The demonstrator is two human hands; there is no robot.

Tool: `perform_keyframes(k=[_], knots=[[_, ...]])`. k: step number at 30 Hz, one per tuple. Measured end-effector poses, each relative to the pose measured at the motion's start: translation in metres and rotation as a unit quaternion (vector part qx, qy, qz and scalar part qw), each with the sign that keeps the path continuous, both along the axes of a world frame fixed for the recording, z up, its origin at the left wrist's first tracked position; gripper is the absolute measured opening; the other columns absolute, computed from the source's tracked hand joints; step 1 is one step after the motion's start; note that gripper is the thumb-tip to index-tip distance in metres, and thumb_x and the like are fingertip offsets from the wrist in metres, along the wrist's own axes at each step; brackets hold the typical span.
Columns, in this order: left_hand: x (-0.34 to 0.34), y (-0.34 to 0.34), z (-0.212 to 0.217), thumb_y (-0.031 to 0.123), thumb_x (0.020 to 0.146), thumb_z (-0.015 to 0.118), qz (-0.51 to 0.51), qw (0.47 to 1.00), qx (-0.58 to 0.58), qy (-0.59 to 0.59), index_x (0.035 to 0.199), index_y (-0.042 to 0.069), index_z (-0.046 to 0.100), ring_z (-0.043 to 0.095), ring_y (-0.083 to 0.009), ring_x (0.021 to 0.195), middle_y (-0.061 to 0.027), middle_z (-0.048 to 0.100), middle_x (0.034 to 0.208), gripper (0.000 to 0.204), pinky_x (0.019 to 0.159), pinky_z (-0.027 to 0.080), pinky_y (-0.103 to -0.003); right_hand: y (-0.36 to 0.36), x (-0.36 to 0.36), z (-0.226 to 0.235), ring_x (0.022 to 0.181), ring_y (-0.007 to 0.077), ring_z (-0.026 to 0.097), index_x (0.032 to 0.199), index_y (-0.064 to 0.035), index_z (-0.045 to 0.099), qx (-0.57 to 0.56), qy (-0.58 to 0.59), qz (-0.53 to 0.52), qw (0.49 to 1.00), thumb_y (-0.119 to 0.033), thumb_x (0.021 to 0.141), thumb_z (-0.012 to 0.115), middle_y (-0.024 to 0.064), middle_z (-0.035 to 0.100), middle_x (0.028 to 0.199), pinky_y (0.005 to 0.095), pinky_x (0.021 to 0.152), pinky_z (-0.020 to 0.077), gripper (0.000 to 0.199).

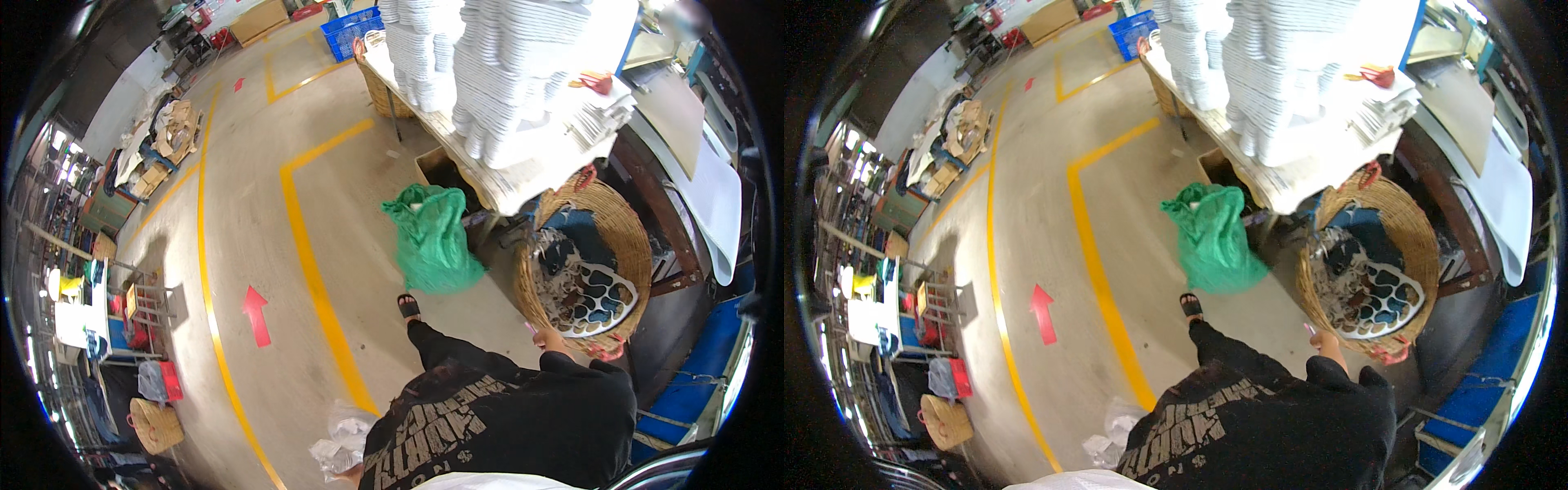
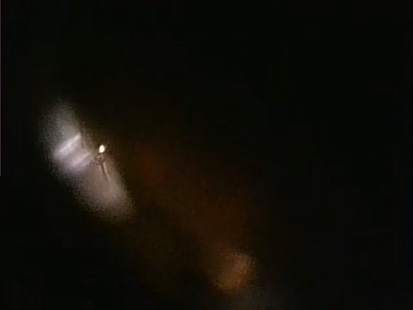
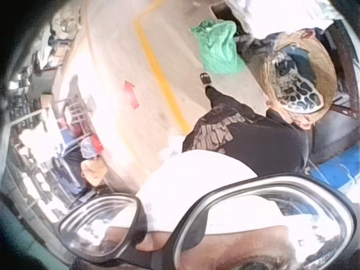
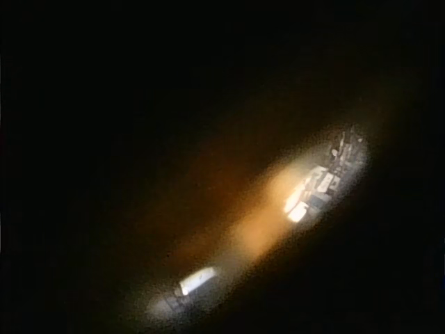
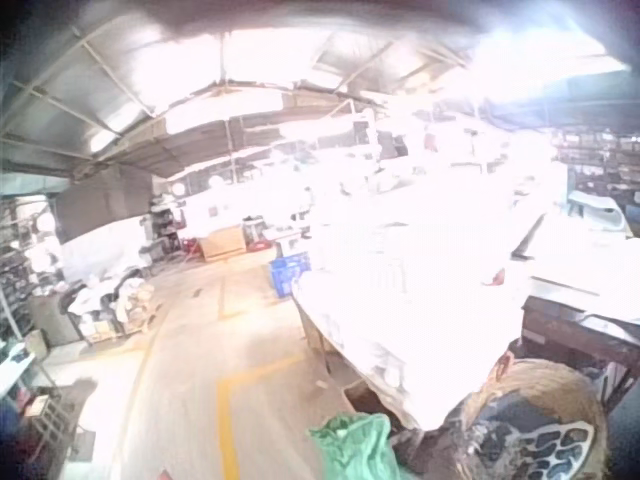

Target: The person writes on a paper with a pink pen, then places white fabric items into clear plastic bags and ties them with rubber bands. The person moves around the workspace, handling multiple bags and placing them on a table.

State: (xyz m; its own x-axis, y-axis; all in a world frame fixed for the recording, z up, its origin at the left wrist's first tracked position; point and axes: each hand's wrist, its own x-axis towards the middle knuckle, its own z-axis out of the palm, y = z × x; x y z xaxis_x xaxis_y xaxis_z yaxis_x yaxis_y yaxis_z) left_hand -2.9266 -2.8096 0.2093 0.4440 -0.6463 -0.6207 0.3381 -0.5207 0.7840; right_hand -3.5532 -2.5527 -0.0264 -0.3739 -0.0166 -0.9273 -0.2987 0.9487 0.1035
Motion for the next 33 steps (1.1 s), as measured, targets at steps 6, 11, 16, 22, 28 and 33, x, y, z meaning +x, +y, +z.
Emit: perform_keyframes(k=[6, 11, 16, 22, 28, 33], knots=[[-0.051, -0.217, 0.010, 0.037, 0.092, 0.063, -0.030, 0.999, 0.008, 0.010, 0.137, -0.002, 0.059, 0.069, -0.0299, 0.108, -0.0151, 0.068, 0.125, 0.060, 0.092, 0.057, -0.044, -0.329, 0.006, -0.002, 0.063, 0.0284, 0.069, 0.092, -0.0022, 0.074, -0.120, -0.143, 0.223, 0.957, -0.025, 0.094, 0.058, 0.0163, 0.072, 0.075, 0.0474, 0.060, 0.0541, 0.028], [-0.082, -0.378, 0.003, 0.037, 0.092, 0.063, -0.039, 0.999, 0.022, 0.017, 0.137, -0.002, 0.059, 0.069, -0.0299, 0.108, -0.0152, 0.068, 0.125, 0.060, 0.091, 0.057, -0.044, -0.659, 0.002, 0.090, 0.097, 0.0393, 0.070, 0.112, 0.0012, 0.066, -0.355, -0.092, 0.258, 0.894, -0.027, 0.096, 0.055, 0.0243, 0.072, 0.102, 0.0494, 0.084, 0.0526, 0.034], [-0.105, -0.547, -0.021, 0.037, 0.091, 0.064, -0.040, 0.998, 0.034, 0.026, 0.136, -0.002, 0.060, 0.069, -0.0299, 0.108, -0.0154, 0.068, 0.124, 0.060, 0.091, 0.057, -0.044, -0.871, -0.037, 0.139, 0.094, 0.0395, 0.070, 0.112, -0.0015, 0.065, -0.501, 0.004, 0.190, 0.844, -0.021, 0.094, 0.057, 0.0229, 0.073, 0.104, 0.0488, 0.082, 0.0525, 0.028], [-0.120, -0.759, -0.022, 0.037, 0.091, 0.064, -0.055, 0.997, 0.045, 0.019, 0.136, -0.003, 0.060, 0.069, -0.0298, 0.108, -0.0155, 0.068, 0.124, 0.060, 0.091, 0.057, -0.044, -0.962, -0.091, 0.094, 0.100, 0.0440, 0.071, 0.112, 0.0024, 0.069, -0.288, 0.074, -0.002, 0.955, -0.016, 0.089, 0.059, 0.0280, 0.072, 0.107, 0.0498, 0.083, 0.0548, 0.031], [-0.152, -0.952, -0.022, 0.037, 0.091, 0.065, -0.086, 0.994, 0.071, -0.006, 0.135, -0.003, 0.060, 0.069, -0.0298, 0.107, -0.0157, 0.068, 0.124, 0.060, 0.090, 0.057, -0.044, -0.962, -0.111, 0.046, 0.064, 0.0261, 0.062, 0.085, -0.0043, 0.064, -0.104, -0.122, -0.205, 0.965, -0.014, 0.093, 0.054, 0.0100, 0.061, 0.071, 0.0464, 0.057, 0.0481, 0.017], [-0.216, -1.115, -0.039, 0.037, 0.091, 0.065, -0.106, 0.991, 0.086, -0.012, 0.135, -0.004, 0.061, 0.069, -0.0297, 0.107, -0.0158, 0.068, 0.124, 0.060, 0.090, 0.057, -0.043, -1.055, -0.182, 0.014, 0.067, 0.0281, 0.065, 0.091, -0.0077, 0.071, -0.042, -0.096, -0.078, 0.991, -0.017, 0.093, 0.058, 0.0118, 0.067, 0.077, 0.0480, 0.058, 0.0501, 0.016]])
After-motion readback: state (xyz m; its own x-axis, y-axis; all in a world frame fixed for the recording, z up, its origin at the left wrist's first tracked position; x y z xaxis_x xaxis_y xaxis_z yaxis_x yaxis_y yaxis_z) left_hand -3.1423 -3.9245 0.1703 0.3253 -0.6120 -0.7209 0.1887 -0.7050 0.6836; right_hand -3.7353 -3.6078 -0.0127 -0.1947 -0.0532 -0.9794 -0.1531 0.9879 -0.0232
